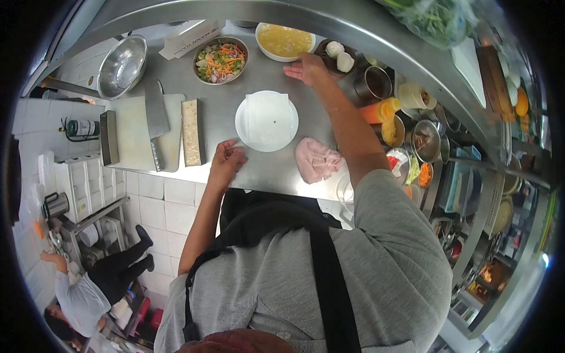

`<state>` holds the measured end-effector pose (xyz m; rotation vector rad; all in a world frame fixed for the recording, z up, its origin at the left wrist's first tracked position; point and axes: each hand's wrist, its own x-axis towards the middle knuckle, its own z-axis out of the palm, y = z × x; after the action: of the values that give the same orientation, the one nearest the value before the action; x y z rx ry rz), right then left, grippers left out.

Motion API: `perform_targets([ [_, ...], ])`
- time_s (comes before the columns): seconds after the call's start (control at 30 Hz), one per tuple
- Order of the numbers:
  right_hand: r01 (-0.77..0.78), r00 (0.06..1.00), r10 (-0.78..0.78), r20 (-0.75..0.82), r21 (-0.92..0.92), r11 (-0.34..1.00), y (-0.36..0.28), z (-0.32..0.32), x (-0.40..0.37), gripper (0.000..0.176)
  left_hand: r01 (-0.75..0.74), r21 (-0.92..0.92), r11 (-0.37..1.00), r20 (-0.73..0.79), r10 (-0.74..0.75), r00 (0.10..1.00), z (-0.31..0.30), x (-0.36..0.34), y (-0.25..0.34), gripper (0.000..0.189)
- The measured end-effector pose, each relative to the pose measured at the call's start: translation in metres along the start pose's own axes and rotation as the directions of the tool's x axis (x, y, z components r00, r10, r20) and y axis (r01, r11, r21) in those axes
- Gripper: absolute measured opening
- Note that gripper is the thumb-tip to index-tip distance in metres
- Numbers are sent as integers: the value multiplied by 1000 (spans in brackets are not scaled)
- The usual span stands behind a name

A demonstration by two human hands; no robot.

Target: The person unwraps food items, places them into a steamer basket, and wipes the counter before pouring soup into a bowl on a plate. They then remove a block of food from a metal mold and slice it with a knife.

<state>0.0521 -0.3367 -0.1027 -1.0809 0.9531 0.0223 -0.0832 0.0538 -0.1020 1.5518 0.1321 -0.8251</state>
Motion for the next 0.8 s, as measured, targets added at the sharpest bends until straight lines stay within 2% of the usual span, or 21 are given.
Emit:
perform_targets([
  [0.07,-14,998,15,61,-6,1000,-8,5,11,50,37,-27,999,-33,-38,999,12,6,-3,58],
  [0.13,13,997,-10,76,-38,999,-15,10,10,49,82,-49,995,-53,-84,995,22,16,-3,57],
  [0.37,39,999,-34,32,-189,981,-22,9,8,47,57,9,998,-40,-57,998,25,54,-1,51],
  [0.4,34,999,-29,26,-189,981,-21,7,6,47,3,259,966,-146,36,989,24,47,12,53],
  [0.43,29,999,-22,34,-213,977,-20,4,2,46,-24,497,867,-220,154,963,25,41,20,56],
  [0.47,27,999,-17,43,-237,971,-19,1,-2,46,-23,498,867,-216,150,965,26,39,21,56],
  [0.53,22,999,-9,48,-259,966,-19,-5,-7,45,-215,608,764,-261,448,855,28,35,21,57],
  [0.57,-6,998,22,53,-287,958,-13,-11,-15,45,-202,610,766,-259,433,863,30,27,19,57],
  [0.6,-18,997,39,60,-315,949,-13,-13,-20,45,-343,731,589,-177,650,739,33,29,19,49],
  [0.63,-20,998,40,56,-313,950,-12,-15,-23,45,-440,819,369,-60,817,573,36,34,19,42],
  [0.67,-34,998,50,38,-344,939,-10,-20,-30,45,-448,816,367,-51,816,576,44,40,19,42],
  [0.73,-46,998,57,20,-376,926,-10,-25,-42,45,-589,732,343,104,798,594,64,59,18,22],
  [0.8,-29,994,68,87,-383,923,-10,-32,-56,43,-600,721,346,142,774,617,76,76,14,19],
])
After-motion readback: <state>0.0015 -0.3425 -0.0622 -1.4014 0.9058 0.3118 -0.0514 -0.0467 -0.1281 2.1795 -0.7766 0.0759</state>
